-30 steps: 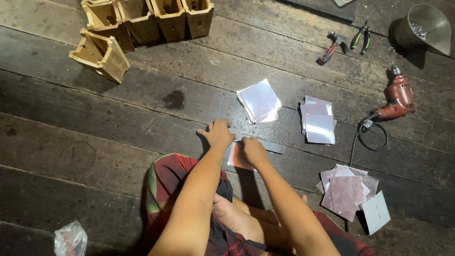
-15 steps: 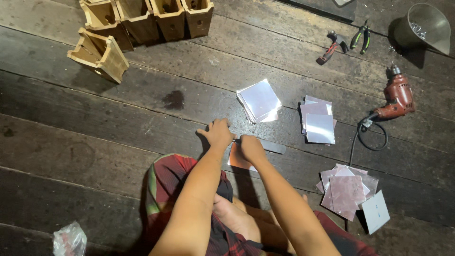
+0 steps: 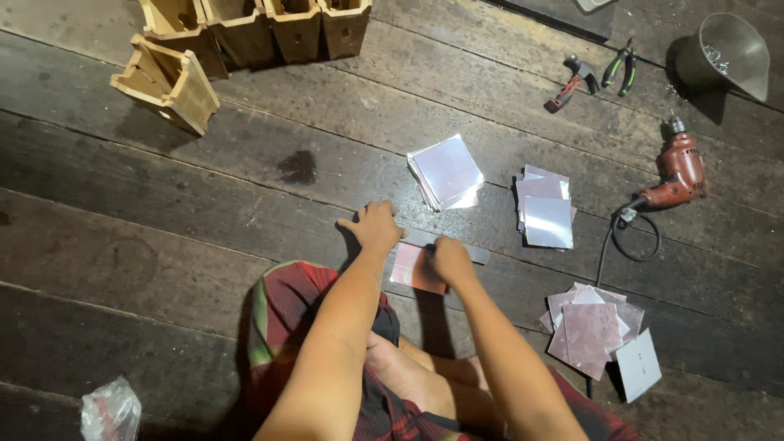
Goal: The person sits on the floor and uses a ruler and pen to mark lines on small square pieces of material. They handle the pieces one at a time, aligning the ruler and drawing lines before moving to the next piece.
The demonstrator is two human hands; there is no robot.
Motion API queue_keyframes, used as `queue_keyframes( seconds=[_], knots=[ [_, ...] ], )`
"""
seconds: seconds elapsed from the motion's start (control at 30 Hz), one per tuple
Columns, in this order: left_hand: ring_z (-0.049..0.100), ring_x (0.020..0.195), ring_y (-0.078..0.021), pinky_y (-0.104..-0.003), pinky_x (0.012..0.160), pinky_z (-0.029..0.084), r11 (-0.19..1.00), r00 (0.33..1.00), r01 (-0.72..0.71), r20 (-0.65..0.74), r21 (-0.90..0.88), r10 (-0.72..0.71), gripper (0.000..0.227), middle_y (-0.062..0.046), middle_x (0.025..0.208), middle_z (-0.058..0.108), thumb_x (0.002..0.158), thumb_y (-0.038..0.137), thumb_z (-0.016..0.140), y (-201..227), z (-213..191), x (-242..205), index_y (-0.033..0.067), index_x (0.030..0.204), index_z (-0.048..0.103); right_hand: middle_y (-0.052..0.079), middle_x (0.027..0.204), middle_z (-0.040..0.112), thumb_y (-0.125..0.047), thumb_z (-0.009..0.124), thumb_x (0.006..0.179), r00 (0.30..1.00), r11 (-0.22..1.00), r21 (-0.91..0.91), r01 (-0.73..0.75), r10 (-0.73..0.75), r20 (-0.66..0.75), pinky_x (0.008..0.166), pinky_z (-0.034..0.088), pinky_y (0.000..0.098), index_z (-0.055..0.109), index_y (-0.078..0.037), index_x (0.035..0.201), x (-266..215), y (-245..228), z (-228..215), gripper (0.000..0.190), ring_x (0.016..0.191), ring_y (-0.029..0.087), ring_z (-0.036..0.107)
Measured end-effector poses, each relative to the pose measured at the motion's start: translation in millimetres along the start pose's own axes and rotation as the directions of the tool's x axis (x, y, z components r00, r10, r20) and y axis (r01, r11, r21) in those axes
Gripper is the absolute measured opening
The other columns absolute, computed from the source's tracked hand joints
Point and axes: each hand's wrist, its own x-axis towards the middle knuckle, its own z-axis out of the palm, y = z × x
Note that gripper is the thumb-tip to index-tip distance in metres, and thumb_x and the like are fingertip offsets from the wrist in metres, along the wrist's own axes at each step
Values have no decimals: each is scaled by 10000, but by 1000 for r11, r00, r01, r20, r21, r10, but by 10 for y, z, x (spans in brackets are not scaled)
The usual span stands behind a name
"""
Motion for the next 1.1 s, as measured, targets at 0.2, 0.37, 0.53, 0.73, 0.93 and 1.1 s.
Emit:
queue_keyframes(
  seconds=[0.2, 0.37, 0.53, 0.73, 0.93, 1.1],
  knots=[
    [531, 1300, -263, -809, 1065, 162, 1000, 1000, 10, -12, 6, -10, 230, -20, 1250, 622, 916, 210, 663, 19, -42, -19, 285, 1133, 653, 304, 921, 722, -203, 480, 948, 998, 997, -31, 68, -68, 2, 831, 590, 582, 734, -20, 1010, 410, -125, 363, 319, 996, 528, 711],
    [525, 1310, -267, -824, 1063, 144, 1000, 1000, 17, -1, 6, -17, 237, -33, 1267, 625, 910, 206, 672, 18, -39, 13, 278, 1135, 651, 316, 936, 719, -173, 449, 951, 1000, 1000, 19, -17, 17, -13, 856, 593, 571, 721, 10, 1046, 61, -129, 78, 342, 1003, 529, 711],
    [516, 1329, -268, -836, 1056, 140, 1000, 1000, 7, 10, 21, -7, 279, -32, 1288, 623, 878, 237, 718, -8, 44, 73, 287, 1140, 640, 357, 989, 708, -189, 611, 923, 996, 996, -5, -88, 88, -31, 895, 581, 592, 724, 61, 1085, -206, 257, -128, 318, 1047, 546, 691],
    [536, 1298, -285, -815, 1059, 173, 1000, 999, -14, -47, 15, 15, 274, -53, 1260, 630, 860, 265, 738, -56, 116, 65, 262, 1120, 651, 333, 939, 723, -143, 642, 862, 979, 984, -26, -176, 173, -104, 821, 602, 571, 756, 64, 1035, -244, 674, -139, 293, 994, 527, 714],
    [513, 1323, -279, -809, 1106, 54, 996, 995, -87, -46, -5, 87, 374, -78, 1284, 628, 888, 367, 759, -153, 301, 49, 221, 1219, 664, 308, 1234, 656, -207, 718, 878, 967, 992, 115, -42, 69, -243, 883, 585, 613, 663, 1, 1290, -264, 417, -185, 465, 1085, 525, 679],
    [449, 1412, -298, -722, 1204, 103, 979, 978, -197, -71, -46, 194, 620, -126, 1428, 510, 969, 435, 662, -292, 570, 21, 170, 1470, 412, 140, 1423, 575, -303, 692, 911, 991, 969, -236, -74, 45, -127, 953, 569, 591, 642, -137, 1357, -344, 601, -201, 478, 1149, 466, 680]
  ],
)
